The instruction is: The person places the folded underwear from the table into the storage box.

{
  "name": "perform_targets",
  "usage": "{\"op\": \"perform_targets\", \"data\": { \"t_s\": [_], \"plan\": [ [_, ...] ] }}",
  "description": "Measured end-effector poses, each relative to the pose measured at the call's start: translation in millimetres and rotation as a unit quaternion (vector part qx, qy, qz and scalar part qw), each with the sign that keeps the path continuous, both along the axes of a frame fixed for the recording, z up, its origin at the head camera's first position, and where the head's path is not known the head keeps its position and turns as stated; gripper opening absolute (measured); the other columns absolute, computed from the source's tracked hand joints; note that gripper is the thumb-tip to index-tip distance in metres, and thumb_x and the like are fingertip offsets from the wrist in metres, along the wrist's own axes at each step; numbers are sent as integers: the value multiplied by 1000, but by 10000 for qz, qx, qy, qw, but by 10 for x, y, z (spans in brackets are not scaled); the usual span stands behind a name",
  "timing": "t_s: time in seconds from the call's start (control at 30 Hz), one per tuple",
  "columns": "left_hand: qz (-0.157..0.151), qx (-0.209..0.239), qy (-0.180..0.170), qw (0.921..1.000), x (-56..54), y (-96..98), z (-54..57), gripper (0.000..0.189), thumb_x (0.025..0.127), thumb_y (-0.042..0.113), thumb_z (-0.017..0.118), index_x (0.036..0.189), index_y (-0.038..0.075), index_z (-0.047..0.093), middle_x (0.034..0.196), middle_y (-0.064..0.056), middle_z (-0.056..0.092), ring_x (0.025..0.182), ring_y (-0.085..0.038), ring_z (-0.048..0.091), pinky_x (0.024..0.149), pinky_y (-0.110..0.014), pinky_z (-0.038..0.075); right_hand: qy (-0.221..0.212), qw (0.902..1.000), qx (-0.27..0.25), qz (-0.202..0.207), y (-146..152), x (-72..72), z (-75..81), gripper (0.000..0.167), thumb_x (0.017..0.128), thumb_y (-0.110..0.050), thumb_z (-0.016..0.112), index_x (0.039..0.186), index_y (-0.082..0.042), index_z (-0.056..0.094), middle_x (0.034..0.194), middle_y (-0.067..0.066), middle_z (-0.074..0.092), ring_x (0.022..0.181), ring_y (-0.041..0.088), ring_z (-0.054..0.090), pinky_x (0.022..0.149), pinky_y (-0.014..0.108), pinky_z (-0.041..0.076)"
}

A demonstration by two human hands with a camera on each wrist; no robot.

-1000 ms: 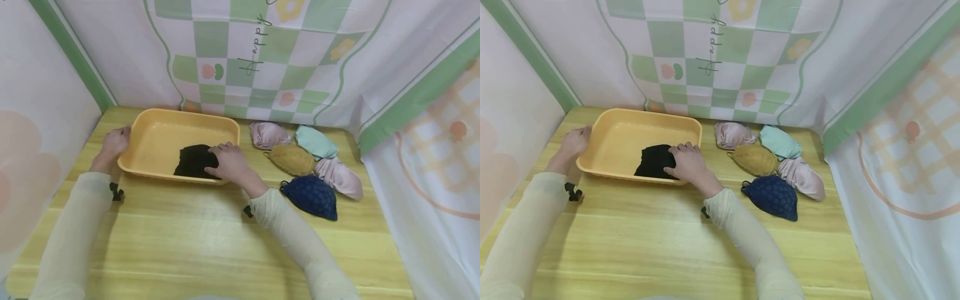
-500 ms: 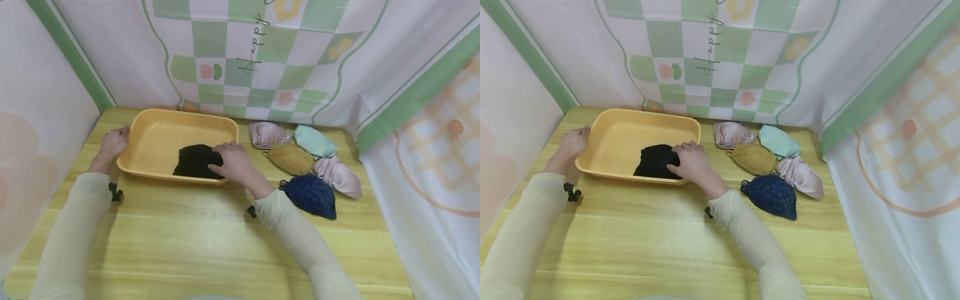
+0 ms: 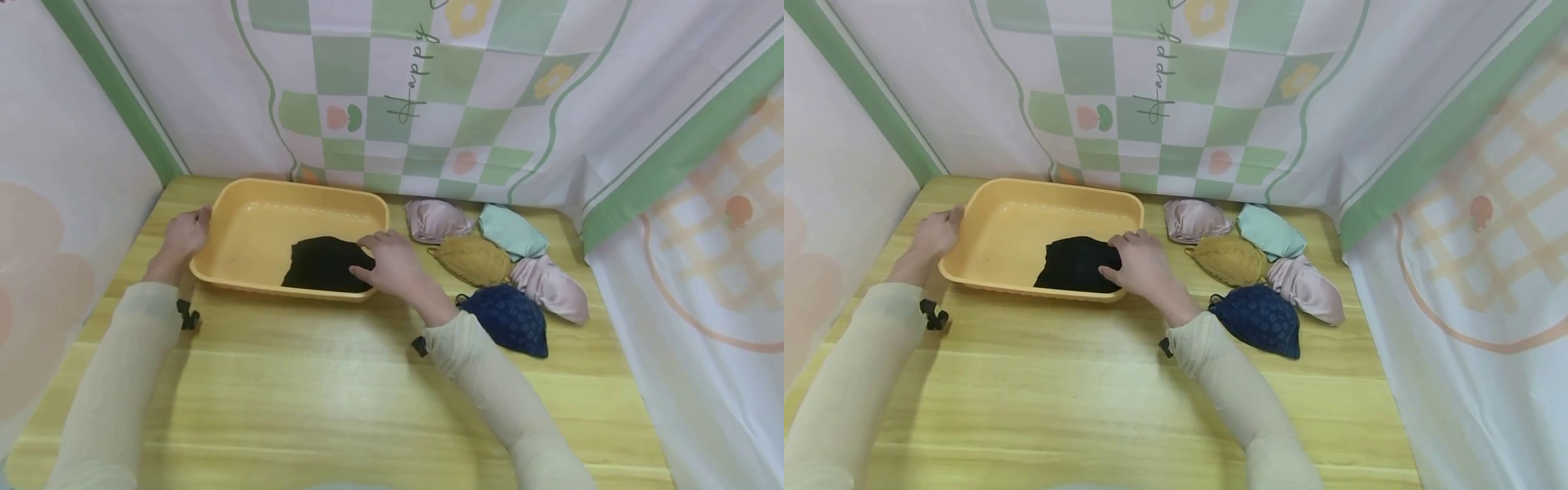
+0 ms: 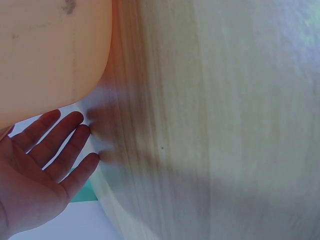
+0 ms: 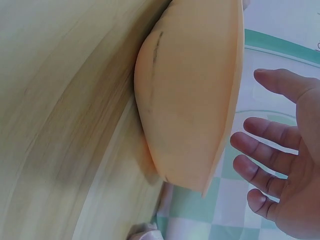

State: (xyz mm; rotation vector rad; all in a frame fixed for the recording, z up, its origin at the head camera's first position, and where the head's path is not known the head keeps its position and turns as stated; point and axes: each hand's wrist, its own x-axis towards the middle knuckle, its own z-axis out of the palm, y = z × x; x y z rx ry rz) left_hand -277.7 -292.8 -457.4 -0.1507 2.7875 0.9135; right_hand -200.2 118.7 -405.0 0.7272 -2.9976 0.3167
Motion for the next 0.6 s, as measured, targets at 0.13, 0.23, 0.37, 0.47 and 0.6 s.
{"op": "perform_targets", "data": {
  "t_s": [0.13,0.23,0.37,0.47,0.6],
  "plan": [
    [92,44,-45,9999,-9,5,1,86,101,59,-1,154,-2,27,152,-39,31,138,-61,27,116,-69,24,3,10000,-31,-37,52,-1,17,54,90,-50,70,130,-14,64,120,4,71,110,28,61,99,42,49],
    [107,30,-17,9999,-6,15,12,85,102,58,-1,154,-2,29,152,-39,32,138,-60,28,116,-69,25,-6,9999,40,-96,81,-7,26,55,90,-52,68,131,-16,63,123,4,70,114,28,61,101,45,49],
    [76,-15,3,10000,1,17,19,84,102,57,0,153,-3,29,151,-39,32,138,-61,27,116,-69,24,-65,9998,73,-168,110,-6,37,56,91,-53,67,132,-17,63,128,4,68,120,30,59,104,48,48],
    [65,-31,-27,10000,3,19,22,84,102,57,-1,154,-2,28,152,-39,30,139,-61,26,117,-69,23,-119,9997,90,-216,135,2,52,56,91,-53,67,133,-16,62,129,5,68,123,30,59,106,47,47],
    [63,-41,-36,10000,-2,18,17,84,102,57,-1,154,-2,28,153,-39,29,139,-61,25,117,-69,22,-102,9996,92,-261,180,18,74,57,91,-53,67,133,-15,62,125,5,69,120,29,60,104,46,49]
  ]
}}
